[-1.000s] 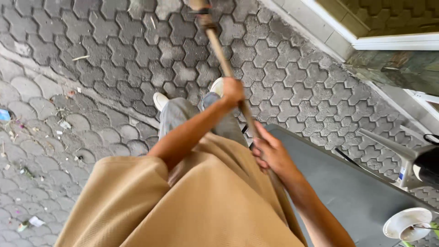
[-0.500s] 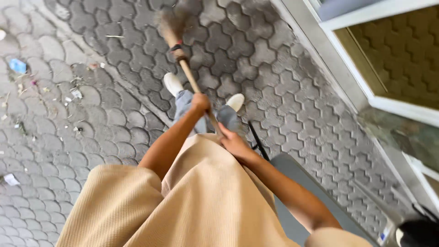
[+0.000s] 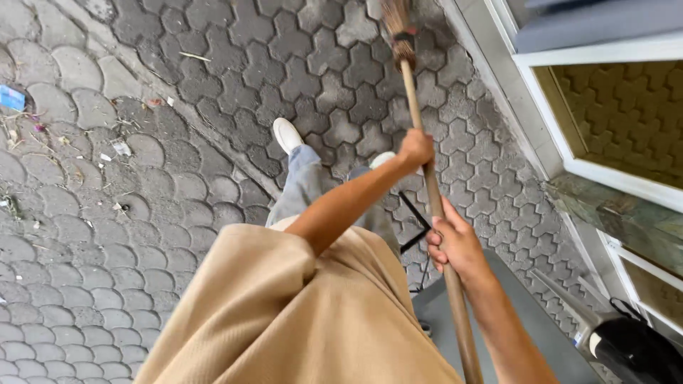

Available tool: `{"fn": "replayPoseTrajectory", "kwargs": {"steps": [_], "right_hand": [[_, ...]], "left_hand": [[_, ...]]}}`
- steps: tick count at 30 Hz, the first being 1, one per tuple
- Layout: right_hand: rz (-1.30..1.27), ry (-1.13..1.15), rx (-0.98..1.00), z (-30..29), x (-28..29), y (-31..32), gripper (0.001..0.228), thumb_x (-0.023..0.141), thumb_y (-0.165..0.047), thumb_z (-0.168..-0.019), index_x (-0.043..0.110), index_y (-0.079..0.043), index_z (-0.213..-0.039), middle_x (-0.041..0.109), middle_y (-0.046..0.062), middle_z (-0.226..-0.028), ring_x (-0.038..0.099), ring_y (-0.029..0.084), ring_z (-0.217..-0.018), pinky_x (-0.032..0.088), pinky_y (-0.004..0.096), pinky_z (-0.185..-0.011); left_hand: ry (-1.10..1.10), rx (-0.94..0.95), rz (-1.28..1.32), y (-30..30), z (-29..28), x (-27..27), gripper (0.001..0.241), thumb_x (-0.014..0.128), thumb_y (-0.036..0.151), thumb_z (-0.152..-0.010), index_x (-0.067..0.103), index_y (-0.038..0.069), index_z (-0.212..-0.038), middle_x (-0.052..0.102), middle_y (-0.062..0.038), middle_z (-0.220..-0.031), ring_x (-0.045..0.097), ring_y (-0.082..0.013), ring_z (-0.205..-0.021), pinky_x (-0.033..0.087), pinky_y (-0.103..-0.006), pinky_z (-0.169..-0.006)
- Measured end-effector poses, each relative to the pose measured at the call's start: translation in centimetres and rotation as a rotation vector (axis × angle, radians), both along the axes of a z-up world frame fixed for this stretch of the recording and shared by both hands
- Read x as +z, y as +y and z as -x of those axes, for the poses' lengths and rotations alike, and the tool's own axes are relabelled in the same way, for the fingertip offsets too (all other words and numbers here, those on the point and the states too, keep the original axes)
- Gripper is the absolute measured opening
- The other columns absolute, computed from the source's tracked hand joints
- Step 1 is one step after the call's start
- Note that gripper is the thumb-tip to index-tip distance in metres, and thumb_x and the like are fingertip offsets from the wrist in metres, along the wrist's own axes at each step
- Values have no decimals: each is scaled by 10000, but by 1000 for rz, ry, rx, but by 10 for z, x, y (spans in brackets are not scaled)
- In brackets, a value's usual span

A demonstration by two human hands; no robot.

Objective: Sweeping debris from an outdoor tiled walkway using a broom.

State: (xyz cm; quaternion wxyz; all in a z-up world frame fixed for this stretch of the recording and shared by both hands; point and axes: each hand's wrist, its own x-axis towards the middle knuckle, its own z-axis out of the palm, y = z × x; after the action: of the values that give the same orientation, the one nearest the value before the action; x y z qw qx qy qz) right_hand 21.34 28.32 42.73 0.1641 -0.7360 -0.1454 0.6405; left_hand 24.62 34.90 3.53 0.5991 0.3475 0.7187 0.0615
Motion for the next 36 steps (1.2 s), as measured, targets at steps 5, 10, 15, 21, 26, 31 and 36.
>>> {"fn": "replayPoseTrajectory", "kwargs": {"steps": [5, 10, 15, 21, 26, 31, 36], "right_hand": [[43, 94, 171, 83, -64, 14, 638, 466, -138, -1027, 259, -306, -1606, 428, 77, -613, 429, 179, -292, 415, 367, -179], [-59, 212, 368, 175, -105, 23, 620, 486, -95, -1016, 324, -271, -1588, 482, 88, -584, 471, 175, -289, 437, 297, -193], [-74, 224, 210, 162, -22, 40, 620, 520, -96, -995, 374, -243, -1579, 480, 113, -617, 470, 177, -303, 431, 373, -185], [-42, -24, 164, 132, 23, 44, 578, 430, -179, -1056, 296, -239, -1615, 529, 36, -614, 476, 109, -318, 419, 284, -192], [-28, -2, 174, 146, -35, 53, 630, 463, -125, -1015, 285, -291, -1596, 454, 82, -609, 456, 166, -310, 431, 357, -180], [-88, 207, 425, 233, -127, 59, 613, 494, -93, -1003, 359, -290, -1567, 504, 93, -594, 492, 174, -298, 463, 313, -192], [-112, 282, 384, 235, -92, 79, 585, 545, -115, -995, 430, -287, -1543, 521, 93, -598, 485, 160, -301, 440, 329, -176]], "left_hand": [[560, -979, -475, 31, 160, -110, 257, 565, 380, -860, 696, 293, -656, 626, 146, -608, 704, -138, -665, 551, -351, -576], [360, 227, 16, 38, 325, -14, 285, 603, 280, -977, 543, 8, -1035, 720, -129, -874, 761, -285, -762, 648, -396, -654], [831, 320, -122, 74, 283, -25, 325, 596, 368, -893, 466, 115, -1052, 718, -80, -796, 778, -268, -735, 636, -407, -598], [338, -230, -221, 96, 162, 101, 360, 661, 229, -877, 592, -97, -1012, 481, -65, -956, 755, -379, -733, 611, -559, -605], [1573, -372, -992, 80, 150, -100, 533, 282, 257, -1062, 723, -28, -972, 704, -191, -797, 722, -265, -651, 597, -442, -585], [724, -518, -246, 55, 415, -76, 209, 672, 184, -904, 802, 23, -877, 685, -97, -813, 749, -274, -814, 632, -471, -644], [619, 391, -42, 114, 417, 23, 281, 579, 273, -965, 492, 14, -1032, 721, -198, -990, 770, -347, -929, 647, -492, -792]]}}
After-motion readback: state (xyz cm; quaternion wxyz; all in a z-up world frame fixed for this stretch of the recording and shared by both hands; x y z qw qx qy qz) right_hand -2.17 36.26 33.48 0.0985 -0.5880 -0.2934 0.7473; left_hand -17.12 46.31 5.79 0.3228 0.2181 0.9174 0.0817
